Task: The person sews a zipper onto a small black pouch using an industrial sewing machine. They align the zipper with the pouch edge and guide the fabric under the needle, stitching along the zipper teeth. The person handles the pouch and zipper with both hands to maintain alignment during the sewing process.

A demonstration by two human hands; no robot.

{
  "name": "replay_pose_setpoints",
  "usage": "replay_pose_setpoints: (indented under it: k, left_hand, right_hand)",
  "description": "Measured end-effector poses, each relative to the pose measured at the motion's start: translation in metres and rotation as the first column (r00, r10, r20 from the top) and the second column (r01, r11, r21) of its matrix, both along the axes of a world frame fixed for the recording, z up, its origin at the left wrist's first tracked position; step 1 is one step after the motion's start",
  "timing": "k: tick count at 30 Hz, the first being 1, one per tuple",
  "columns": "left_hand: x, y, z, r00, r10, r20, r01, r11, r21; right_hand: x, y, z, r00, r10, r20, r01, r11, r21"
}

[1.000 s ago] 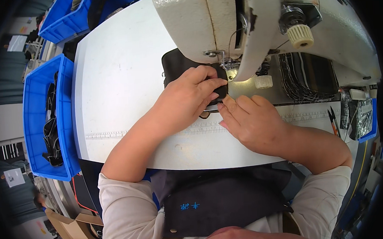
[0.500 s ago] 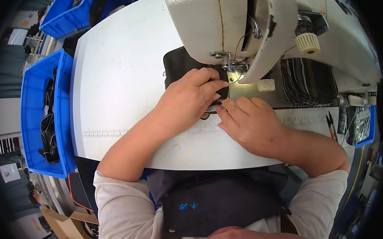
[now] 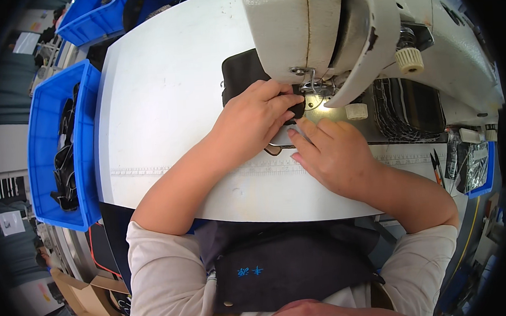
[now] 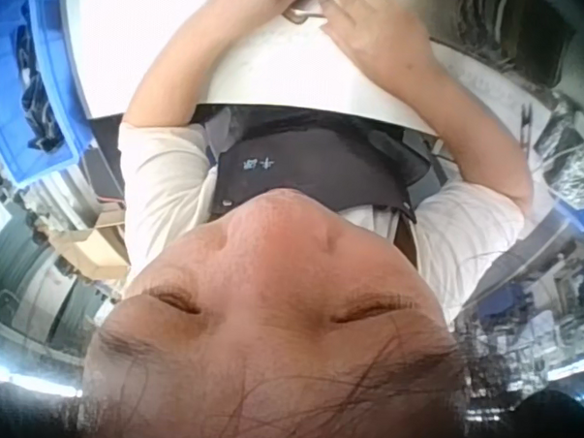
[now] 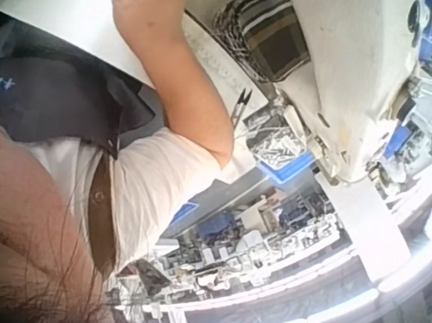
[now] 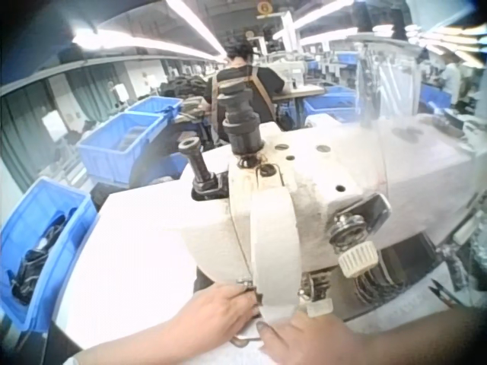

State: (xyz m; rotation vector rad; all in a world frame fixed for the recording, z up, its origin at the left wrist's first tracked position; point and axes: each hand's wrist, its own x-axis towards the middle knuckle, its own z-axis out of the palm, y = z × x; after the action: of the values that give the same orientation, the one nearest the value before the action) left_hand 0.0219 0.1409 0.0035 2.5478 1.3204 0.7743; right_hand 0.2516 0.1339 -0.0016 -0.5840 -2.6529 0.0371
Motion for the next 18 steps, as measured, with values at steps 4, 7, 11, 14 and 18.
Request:
replay_pose_setpoints:
  k: [4,7,11,14,18]
  left_hand:
    - [-0.001,-0.001,0.005,0.99,0.09,0.105,-0.075,0.987,-0.141]
    - [-0.003,0.0,0.006,0.985,0.114,0.128,-0.09,0.979,-0.181]
    - [-0.007,0.006,0.014,0.97,0.18,0.163,-0.104,0.915,-0.39]
    - [-0.009,0.01,0.008,0.957,0.191,0.217,-0.075,0.889,-0.451]
    - [-0.01,0.01,0.008,0.957,0.171,0.233,-0.048,0.889,-0.455]
  right_hand:
    - [-0.001,0.003,0.0,1.0,-0.001,-0.02,0.001,1.0,-0.02]
    - [-0.003,0.009,-0.002,0.998,-0.037,-0.047,0.036,0.999,-0.017]
    - [-0.003,0.022,-0.005,0.969,-0.217,-0.122,0.215,0.976,-0.027]
    - [-0.01,0.027,-0.008,0.942,-0.302,-0.148,0.304,0.953,-0.007]
    - [-0.012,0.028,-0.011,0.93,-0.367,0.021,0.365,0.928,0.077]
